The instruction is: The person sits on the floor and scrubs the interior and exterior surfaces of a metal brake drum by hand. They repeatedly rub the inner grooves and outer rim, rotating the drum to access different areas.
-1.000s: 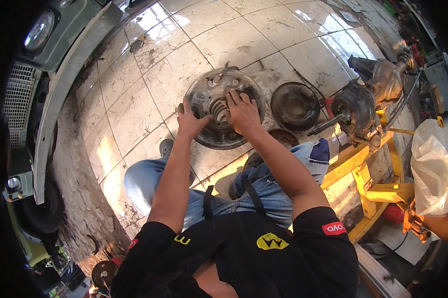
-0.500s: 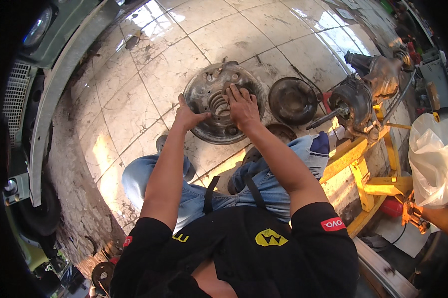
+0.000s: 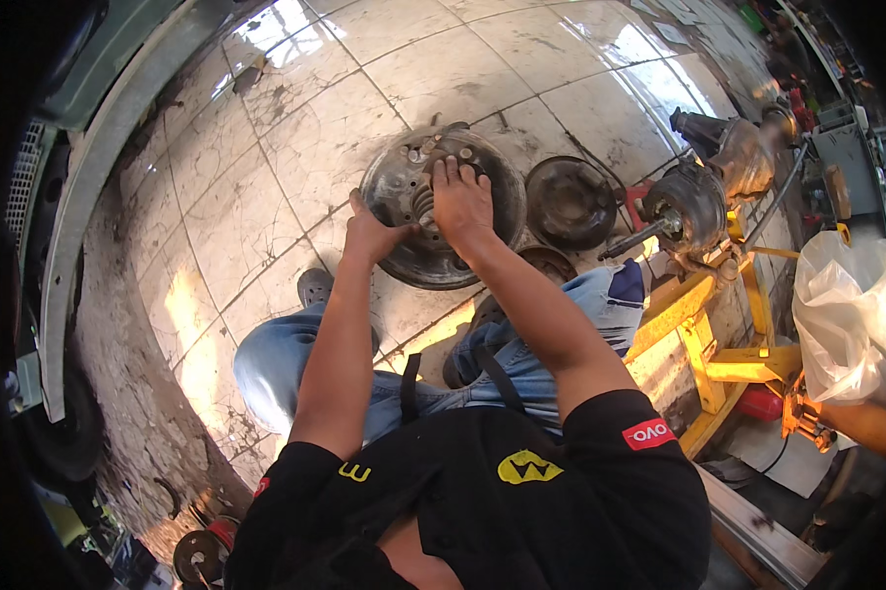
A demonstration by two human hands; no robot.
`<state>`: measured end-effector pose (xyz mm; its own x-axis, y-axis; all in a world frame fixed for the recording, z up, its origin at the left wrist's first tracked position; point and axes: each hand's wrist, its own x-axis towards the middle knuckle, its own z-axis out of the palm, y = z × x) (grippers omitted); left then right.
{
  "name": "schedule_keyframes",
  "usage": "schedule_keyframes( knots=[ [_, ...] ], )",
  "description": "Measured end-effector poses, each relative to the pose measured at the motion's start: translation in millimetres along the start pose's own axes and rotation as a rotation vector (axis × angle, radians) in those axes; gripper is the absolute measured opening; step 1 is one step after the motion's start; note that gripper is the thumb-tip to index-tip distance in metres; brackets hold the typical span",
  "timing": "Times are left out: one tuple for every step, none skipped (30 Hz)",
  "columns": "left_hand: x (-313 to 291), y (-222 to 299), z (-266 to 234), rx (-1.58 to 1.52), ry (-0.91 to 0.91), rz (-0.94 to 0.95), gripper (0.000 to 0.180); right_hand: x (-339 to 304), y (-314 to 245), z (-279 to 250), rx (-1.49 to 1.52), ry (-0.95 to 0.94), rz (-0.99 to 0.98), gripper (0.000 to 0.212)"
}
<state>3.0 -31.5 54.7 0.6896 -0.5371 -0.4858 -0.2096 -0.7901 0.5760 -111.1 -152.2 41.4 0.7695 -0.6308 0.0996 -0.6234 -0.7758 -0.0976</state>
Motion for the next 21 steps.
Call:
schedule_keyframes(
  knots=[
    [0, -1, 1, -0.011, -0.002, 0.002, 0.139, -1, 0, -2, -0.013, 0.005, -0.015, 0.043],
    [0, -3, 1, -0.023, -0.004, 0.005, 0.139, -3, 3, -3, -0.025, 0.009, -0.031, 0.043],
    [0, -5, 1, -0.014, 0.007, 0.000, 0.139, -4, 4, -4, -0.038, 0.014, -0.046, 0.043],
    [-2, -2, -1, -0.007, 0.014, 0.002, 0.139, -5, 6, -4, -0.046, 0.015, -0.062, 0.043],
    [-3, -1, -1, 0.000, 0.021, 0.003, 0.139, -5, 8, -4, -0.055, 0.017, -0.078, 0.043],
    [-3, -1, 0, -0.017, 0.010, 0.000, 0.139, -5, 10, -3, -0.063, 0.018, -0.093, 0.043],
    [-2, -2, -1, -0.032, 0.005, -0.002, 0.139, -5, 12, -2, -0.060, 0.023, -0.115, 0.042],
    [-2, -2, -1, -0.047, -0.001, -0.005, 0.139, -5, 14, -1, -0.058, 0.029, -0.137, 0.042],
    [-3, 0, 0, -0.043, -0.009, -0.007, 0.138, -4, 17, 1, -0.055, 0.034, -0.158, 0.042],
    [-3, 1, 0, -0.039, -0.015, -0.008, 0.137, -3, 22, 1, -0.078, 0.026, -0.195, 0.042],
    [-3, 2, 1, -0.035, -0.021, -0.010, 0.137, -2, 30, 1, -0.100, 0.017, -0.231, 0.042],
    [-2, 3, 2, -0.029, -0.013, -0.003, 0.136, -1, 38, 0, -0.124, 0.008, -0.266, 0.041],
    [0, 1, 2, -0.022, -0.005, -0.002, 0.136, 0, 42, -5, -0.111, -0.012, -0.288, 0.042],
    [1, 0, 2, -0.015, 0.004, 0.000, 0.135, 0, 48, -11, -0.098, -0.032, -0.308, 0.042],
    [1, -3, 1, -0.003, -0.001, -0.007, 0.135, 0, 52, -15, -0.085, -0.052, -0.329, 0.042],
    [1, 0, 0, 0.005, -0.005, -0.005, 0.134, -1, 57, -18, -0.112, -0.052, -0.305, 0.041],
    [1, 1, -1, 0.013, -0.009, -0.003, 0.134, -2, 62, -19, -0.139, -0.052, -0.281, 0.040],
    [2, 2, 0, 0.010, -0.009, -0.001, 0.134, -3, 65, -21, -0.164, -0.052, -0.257, 0.039],
    [3, -1, 1, 0.009, -0.008, -0.002, 0.134, -6, 64, -25, -0.131, -0.048, -0.270, 0.038],
    [4, -3, 2, 0.009, -0.007, -0.004, 0.134, -10, 63, -29, -0.098, -0.045, -0.284, 0.038],
    [5, -5, 3, 0.000, -0.003, -0.005, 0.134, -12, 62, -33, -0.063, -0.041, -0.298, 0.037]
  ],
)
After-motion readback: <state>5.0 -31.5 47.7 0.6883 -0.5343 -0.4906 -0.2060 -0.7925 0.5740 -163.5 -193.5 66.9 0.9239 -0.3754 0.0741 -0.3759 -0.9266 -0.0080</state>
